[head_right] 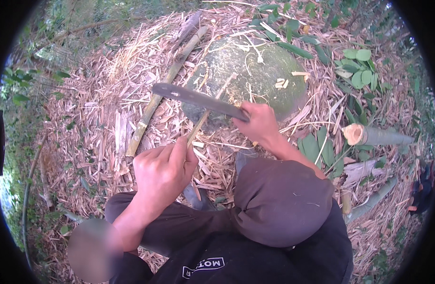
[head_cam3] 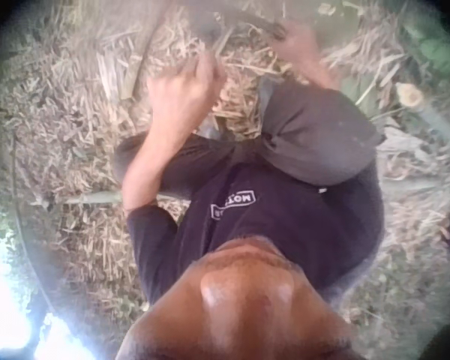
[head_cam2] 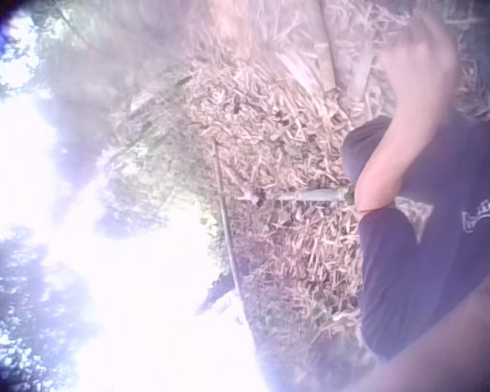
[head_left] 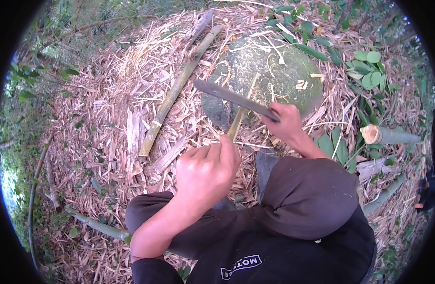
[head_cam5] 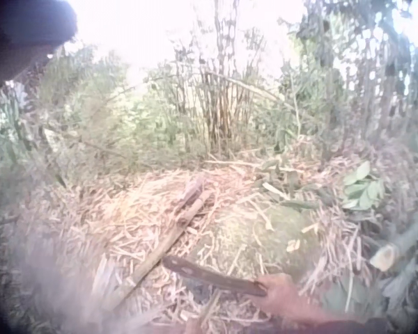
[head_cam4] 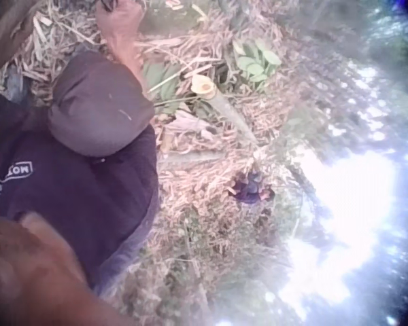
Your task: The person sits on the ground in a bamboo grove and uses a large machete to split a bamboo stalk. They hold the stalk against a mossy rock and repeatedly strike it with the machete to split it into thin strips.
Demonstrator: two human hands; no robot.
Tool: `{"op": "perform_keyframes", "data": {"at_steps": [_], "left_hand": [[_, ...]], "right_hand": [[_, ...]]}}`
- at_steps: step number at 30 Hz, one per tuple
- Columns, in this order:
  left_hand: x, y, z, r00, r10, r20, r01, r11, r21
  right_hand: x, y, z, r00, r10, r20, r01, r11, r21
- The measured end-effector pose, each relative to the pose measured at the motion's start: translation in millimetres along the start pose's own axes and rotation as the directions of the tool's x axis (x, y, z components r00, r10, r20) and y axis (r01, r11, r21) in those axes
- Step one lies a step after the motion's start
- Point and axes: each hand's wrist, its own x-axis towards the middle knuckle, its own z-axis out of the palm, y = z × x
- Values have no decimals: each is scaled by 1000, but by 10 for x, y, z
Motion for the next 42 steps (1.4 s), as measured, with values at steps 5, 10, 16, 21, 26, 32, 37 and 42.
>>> {"op": "perform_keyframes", "data": {"at_steps": [5,10,16,21,26,32,37,42], "left_hand": [[19,-83,76,999,-40,8,40,999,17],[32,-118,81,998,-39,-44,40,999,21],[51,-240,-17,984,-180,-11,179,980,-92],[54,-446,-229,812,-525,254,583,746,-323],[-55,-688,58,715,-562,415,698,537,-474],[-236,-961,229,502,-698,511,807,165,-567],[-326,-1070,267,457,-752,474,838,185,-514],[-484,-1258,334,486,-718,499,870,345,-351]], "right_hand": [[279,59,-20,952,283,116,-268,955,-124],[138,-191,-62,997,14,82,-8,997,-78],[393,33,27,905,394,161,-379,918,-117],[174,140,26,904,400,150,-420,896,144],[92,268,85,853,496,161,-521,792,318],[-55,428,157,754,506,420,-648,465,603],[-83,628,86,785,598,162,-620,750,232],[-119,641,43,836,544,74,-546,837,21]]}}
